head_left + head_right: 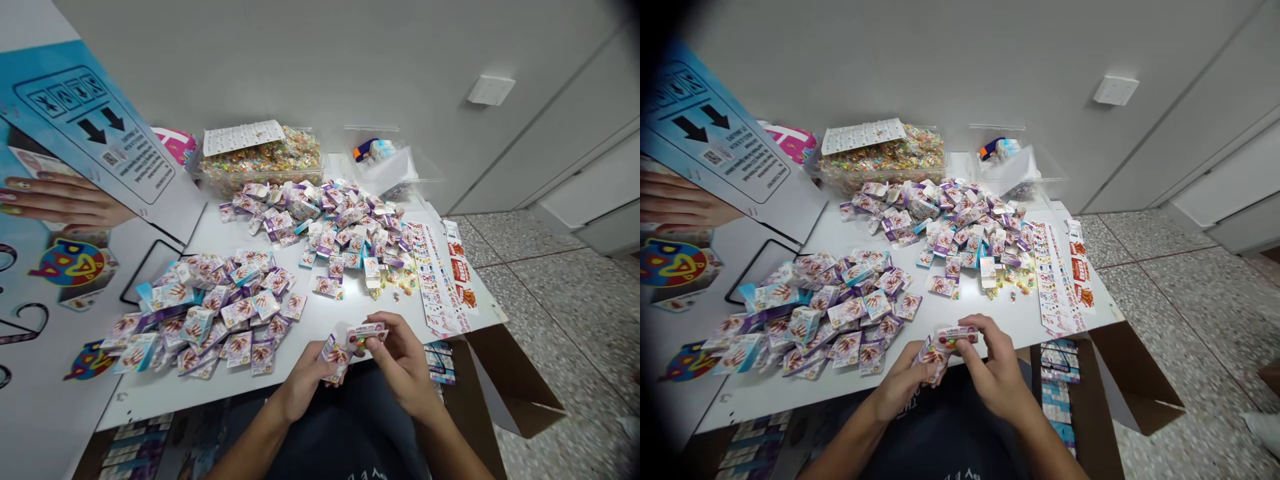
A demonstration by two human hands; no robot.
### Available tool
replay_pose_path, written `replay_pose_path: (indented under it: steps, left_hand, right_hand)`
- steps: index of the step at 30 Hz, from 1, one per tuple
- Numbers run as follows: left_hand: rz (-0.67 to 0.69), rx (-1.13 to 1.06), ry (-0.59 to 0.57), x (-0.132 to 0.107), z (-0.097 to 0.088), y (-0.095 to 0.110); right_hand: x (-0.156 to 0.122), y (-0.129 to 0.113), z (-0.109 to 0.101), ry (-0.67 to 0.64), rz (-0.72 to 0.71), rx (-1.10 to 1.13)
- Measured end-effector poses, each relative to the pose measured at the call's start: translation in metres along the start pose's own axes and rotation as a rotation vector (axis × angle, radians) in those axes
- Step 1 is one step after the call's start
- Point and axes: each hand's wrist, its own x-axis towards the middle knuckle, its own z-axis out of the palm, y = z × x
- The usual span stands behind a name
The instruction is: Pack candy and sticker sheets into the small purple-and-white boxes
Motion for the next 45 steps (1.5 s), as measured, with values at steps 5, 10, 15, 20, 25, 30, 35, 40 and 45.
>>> replay_pose_path:
  steps: [5, 10, 15, 20, 25, 30, 35, 40, 45]
  left_hand:
    - [-0.052, 0.380, 0.001, -0.001, 0.003, 0.016]
    - [-0.124, 0.283, -0.161, -0.002, 0.007, 0.037]
    - [-0.047, 0.381, -0.183, -0.003, 0.010, 0.036]
    - [-0.044, 0.176, -0.152, 0.002, 0.012, 0.019]
    - [-0.026, -0.046, 0.014, 0.001, 0.013, 0.002]
    - [-0.001, 0.073, 0.135, 0.004, 0.015, -0.008]
    - [-0.083, 0.055, 0.286, 0.008, 0.013, -0.022]
    - [-0.157, -0.031, 0.444, 0.006, 0.001, -0.037]
    - [-0.075, -0.028, 0.325, 0.016, -0.007, -0.032]
  right_hand:
    - [0.007, -0.011, -0.008, -0.123, -0.099, -0.237]
    - [0.017, -0.025, -0.025, -0.346, -0.116, -0.365]
    - [0.018, -0.021, -0.021, -0.293, -0.077, -0.534]
    - [0.010, 0.000, 0.008, -0.044, -0.306, -0.517]
    - [-0.002, 0.010, 0.017, -0.111, -0.286, -0.432]
    - [-0.016, 0.027, 0.026, -0.165, -0.088, -0.264]
    - [-0.026, 0.053, 0.038, -0.003, -0.115, -0.232]
    - [-0.019, 0.049, 0.037, -0.183, -0.081, -0.324]
    - [-0.019, 0.062, 0.042, -0.208, -0.136, -0.346]
